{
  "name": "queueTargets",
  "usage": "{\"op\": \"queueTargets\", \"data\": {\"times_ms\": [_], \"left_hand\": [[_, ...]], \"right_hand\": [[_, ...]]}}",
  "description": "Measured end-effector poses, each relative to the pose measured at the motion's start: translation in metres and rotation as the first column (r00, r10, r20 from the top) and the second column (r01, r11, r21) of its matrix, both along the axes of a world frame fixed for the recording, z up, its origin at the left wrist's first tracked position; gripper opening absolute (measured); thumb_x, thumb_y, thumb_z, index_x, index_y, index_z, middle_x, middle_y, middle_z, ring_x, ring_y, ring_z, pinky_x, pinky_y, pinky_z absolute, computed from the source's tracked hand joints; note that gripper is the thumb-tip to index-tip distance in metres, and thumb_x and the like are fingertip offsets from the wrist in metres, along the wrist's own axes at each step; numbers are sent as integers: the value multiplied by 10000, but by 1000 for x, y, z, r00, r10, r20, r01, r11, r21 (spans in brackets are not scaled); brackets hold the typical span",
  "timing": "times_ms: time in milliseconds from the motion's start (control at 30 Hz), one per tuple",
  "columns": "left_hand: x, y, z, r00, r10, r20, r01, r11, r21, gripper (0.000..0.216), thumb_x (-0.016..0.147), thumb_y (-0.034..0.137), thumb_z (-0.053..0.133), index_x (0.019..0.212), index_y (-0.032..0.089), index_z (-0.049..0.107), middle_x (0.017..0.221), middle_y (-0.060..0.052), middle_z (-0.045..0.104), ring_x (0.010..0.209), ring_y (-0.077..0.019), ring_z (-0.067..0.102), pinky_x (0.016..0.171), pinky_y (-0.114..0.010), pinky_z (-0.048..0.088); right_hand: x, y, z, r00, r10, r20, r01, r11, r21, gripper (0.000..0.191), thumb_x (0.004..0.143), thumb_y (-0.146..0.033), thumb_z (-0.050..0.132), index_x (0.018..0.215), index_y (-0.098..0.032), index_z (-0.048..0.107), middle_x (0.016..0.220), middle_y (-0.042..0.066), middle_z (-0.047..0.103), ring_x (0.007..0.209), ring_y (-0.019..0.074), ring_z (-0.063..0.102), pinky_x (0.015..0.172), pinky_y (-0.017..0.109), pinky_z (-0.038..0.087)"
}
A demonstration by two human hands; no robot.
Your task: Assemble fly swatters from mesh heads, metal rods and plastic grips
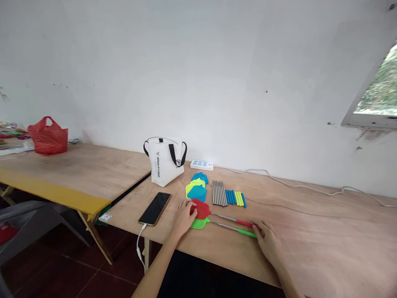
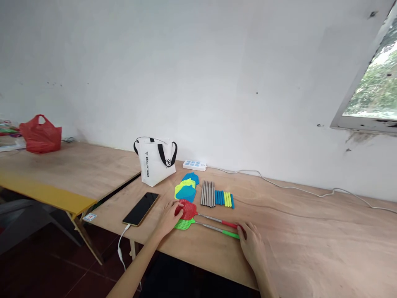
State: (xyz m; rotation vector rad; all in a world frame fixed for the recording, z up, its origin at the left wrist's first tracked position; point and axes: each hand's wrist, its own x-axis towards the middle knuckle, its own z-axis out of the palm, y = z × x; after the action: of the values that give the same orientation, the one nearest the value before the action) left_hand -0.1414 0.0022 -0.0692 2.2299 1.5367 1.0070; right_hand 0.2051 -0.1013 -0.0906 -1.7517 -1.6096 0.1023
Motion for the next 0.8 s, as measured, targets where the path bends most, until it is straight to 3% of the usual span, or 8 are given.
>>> {"op": "queueTargets", "data": {"times_ms": [167, 300, 433, 633, 800], "left_hand": [[-2, 3, -2, 1000, -10, 12, 11, 1000, -3, 153, 938, 260, 532, 1037, 229, 645, 1237, -86, 632, 1206, -271, 583, 1045, -443, 460], [-2, 4, -3, 1000, -10, -5, 10, 1000, -14, 237, 952, 269, 507, 1133, 225, 654, 1301, -96, 619, 1237, -279, 577, 1061, -460, 452], [-1, 3, -4, 999, -10, -31, 10, 1000, -13, 292, 979, 299, 477, 1208, 234, 646, 1373, -95, 595, 1274, -285, 566, 1081, -471, 441], [0, -2, 1, 996, -29, -87, 30, 1000, 7, 297, 997, 347, 476, 1216, 232, 641, 1346, -90, 612, 1260, -295, 566, 1060, -485, 448], [-1, -2, 1, 994, -30, -102, 30, 1000, 2, 294, 998, 354, 476, 1221, 246, 634, 1352, -85, 606, 1247, -287, 568, 1058, -476, 444]], "right_hand": [[12, -9, 15, 985, 170, -13, -170, 974, -150, 442, 889, -531, 568, 1274, -331, 656, 1304, 38, 670, 1231, 283, 584, 1066, 456, 451], [21, -11, 16, 963, 258, -80, -268, 948, -170, 439, 884, -467, 573, 1289, -316, 647, 1346, 36, 650, 1272, 269, 560, 1098, 456, 438], [19, -6, 9, 974, 205, -101, -218, 967, -133, 389, 887, -473, 549, 1202, -290, 686, 1245, 51, 693, 1202, 276, 598, 1068, 472, 463], [17, -3, 2, 985, 167, 35, -164, 984, -74, 369, 925, -522, 508, 1160, -315, 704, 1188, 41, 719, 1121, 259, 650, 984, 428, 515], [25, 0, -11, 981, -87, 176, 88, 996, 3, 470, 999, -515, 320, 1174, -284, 690, 1277, 74, 693, 1212, 279, 609, 1020, 473, 461]]}}
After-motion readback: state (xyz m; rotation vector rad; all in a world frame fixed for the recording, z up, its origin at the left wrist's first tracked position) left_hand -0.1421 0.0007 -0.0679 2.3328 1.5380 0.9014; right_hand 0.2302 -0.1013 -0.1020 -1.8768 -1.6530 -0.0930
